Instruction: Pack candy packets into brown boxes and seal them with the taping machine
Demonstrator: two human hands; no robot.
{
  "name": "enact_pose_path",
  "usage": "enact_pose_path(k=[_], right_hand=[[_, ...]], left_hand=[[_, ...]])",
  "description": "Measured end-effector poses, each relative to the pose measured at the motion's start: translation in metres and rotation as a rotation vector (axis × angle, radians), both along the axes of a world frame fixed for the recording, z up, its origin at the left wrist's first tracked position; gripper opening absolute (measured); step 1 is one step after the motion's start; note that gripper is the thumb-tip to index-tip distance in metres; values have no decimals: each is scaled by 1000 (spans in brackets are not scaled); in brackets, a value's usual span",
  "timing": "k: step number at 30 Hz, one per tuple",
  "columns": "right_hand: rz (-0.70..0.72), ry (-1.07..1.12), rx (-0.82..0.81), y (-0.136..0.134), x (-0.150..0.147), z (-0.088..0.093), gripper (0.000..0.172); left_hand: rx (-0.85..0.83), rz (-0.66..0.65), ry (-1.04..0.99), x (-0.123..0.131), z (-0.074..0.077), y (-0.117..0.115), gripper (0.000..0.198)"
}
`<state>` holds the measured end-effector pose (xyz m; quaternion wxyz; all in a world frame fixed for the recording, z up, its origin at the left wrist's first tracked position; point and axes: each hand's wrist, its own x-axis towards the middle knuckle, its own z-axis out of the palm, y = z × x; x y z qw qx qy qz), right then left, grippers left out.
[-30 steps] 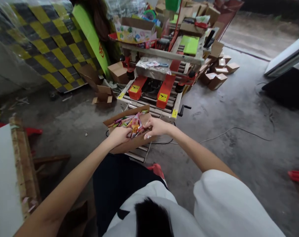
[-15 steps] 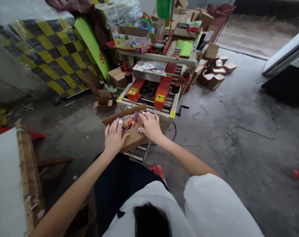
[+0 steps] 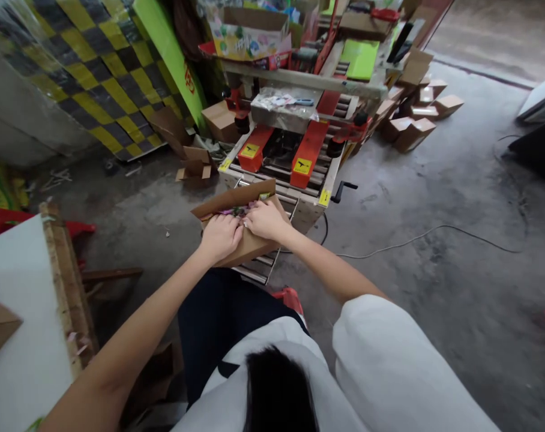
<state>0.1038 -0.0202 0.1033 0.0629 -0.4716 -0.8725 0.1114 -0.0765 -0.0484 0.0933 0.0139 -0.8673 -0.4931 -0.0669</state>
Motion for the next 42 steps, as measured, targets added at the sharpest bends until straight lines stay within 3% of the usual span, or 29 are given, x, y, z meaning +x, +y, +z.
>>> enact_pose_path(k=[4,7,11,14,21,26,33,38,42], right_hand=[[0,28,32,-2,0,-6,37],[-65,151,176,-8,1,-11,36],[-171,212,362,-12,0,-13,70],[-163,180,346,-11,-2,-12,80],[-167,198,347,-12,-2,-12,75],[-171,224,334,-13,-3,-14,77],[-180,216,322,-11,-3,-16,76],[-181,209,293,-13,-3,-14,77],[-180,212,295,-13,-3,-13,79]], left_hand=[[-3,-8,2,2,-1,9,35],[23,7,-15,2,-4,11,35],[38,55,-35,2,-10,10,34],[44,66,-40,2,-10,8,34],[182,79,-130,3,-9,1,40],[107,100,-62,7,-9,-2,46],[209,76,-134,10,-7,-6,45],[114,221,-66,15,-2,-7,44],[31,210,21,20,4,-1,39]])
